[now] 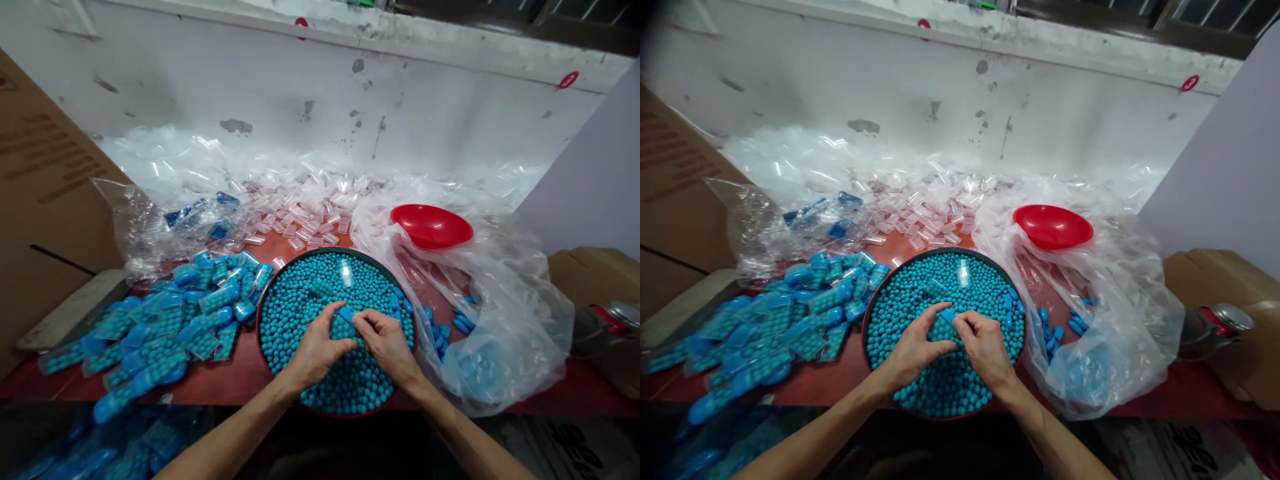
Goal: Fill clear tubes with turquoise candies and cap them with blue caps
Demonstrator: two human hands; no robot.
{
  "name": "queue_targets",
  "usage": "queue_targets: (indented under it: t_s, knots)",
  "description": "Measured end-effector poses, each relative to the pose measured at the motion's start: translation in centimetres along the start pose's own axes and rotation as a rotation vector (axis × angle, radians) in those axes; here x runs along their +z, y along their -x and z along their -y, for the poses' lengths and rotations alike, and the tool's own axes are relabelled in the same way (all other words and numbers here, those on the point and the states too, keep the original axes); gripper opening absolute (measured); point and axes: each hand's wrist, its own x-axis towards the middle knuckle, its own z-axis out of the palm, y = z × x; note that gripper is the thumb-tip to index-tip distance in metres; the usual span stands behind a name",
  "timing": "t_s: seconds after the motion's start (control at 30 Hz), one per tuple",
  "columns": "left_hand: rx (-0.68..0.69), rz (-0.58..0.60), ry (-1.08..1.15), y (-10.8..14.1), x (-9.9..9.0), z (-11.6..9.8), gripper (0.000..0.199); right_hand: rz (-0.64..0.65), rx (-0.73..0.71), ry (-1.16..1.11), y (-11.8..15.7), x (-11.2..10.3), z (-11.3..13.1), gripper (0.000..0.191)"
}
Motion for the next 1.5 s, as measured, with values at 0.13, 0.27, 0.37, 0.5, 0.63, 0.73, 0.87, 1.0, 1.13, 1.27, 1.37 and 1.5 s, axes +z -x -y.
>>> queue_targets:
  t_s: [0.13,0.27,0.37,0.5,0.63,0.73,0.87,1.0,1.13,1.27,1.37,1.5]
  knots:
    - [0.034,-0.048,-0.198,0.2,0.1,0.7,0.057,-0.015,-0.057,0.031,0.4,0.0,-0.2,0.019]
    - [0.086,0.008,-0.222,0.4,0.1,0.6,0.054,0.055,0.066,-0.044,0.5,-0.2,-0.4,0.022]
    - [0.095,0.027,-0.18,0.4,0.1,0.2,0.052,0.036,-0.006,-0.003,0.6,-0.5,0.0,0.022]
    - [0.034,0.069,-0.147,0.4,0.0,-0.4,0.054,0.055,-0.188,0.111,0.7,-1.2,0.8,0.022]
    - [-0.011,0.09,-0.153,-0.2,-0.2,-0.5,0.054,0.099,-0.311,0.271,0.2,-1.3,0.5,0.025]
    - [0.029,0.032,-0.175,-0.6,-0.1,-0.4,0.048,0.063,-0.319,0.281,-0.3,-1.1,-0.4,0.023]
    - [-0.068,0.104,-0.089,-0.1,0.2,-0.6,0.056,0.037,-0.19,0.118,0.4,-1.0,-0.9,0.022]
    - [-0.158,0.155,0.03,0.4,0.5,-0.5,0.061,0.097,-0.274,0.19,1.2,-1.6,-1.2,0.023]
    - [-0.03,0.061,-0.009,0.5,0.7,-0.4,0.053,0.142,-0.327,0.245,1.1,-1.8,-1.2,0.024]
    - [-0.111,0.146,0.062,0.5,0.6,-0.4,0.048,0.116,-0.3,0.19,1.0,-1.6,-1.1,0.024]
    - [-0.146,0.163,0.098,0.6,0.6,-0.5,0.047,0.129,-0.299,0.216,0.9,-1.7,-1.2,0.024]
    - [-0.126,0.21,0.119,0.7,0.6,-0.6,0.055,0.147,-0.187,0.121,1.0,-2.2,-1.5,0.022]
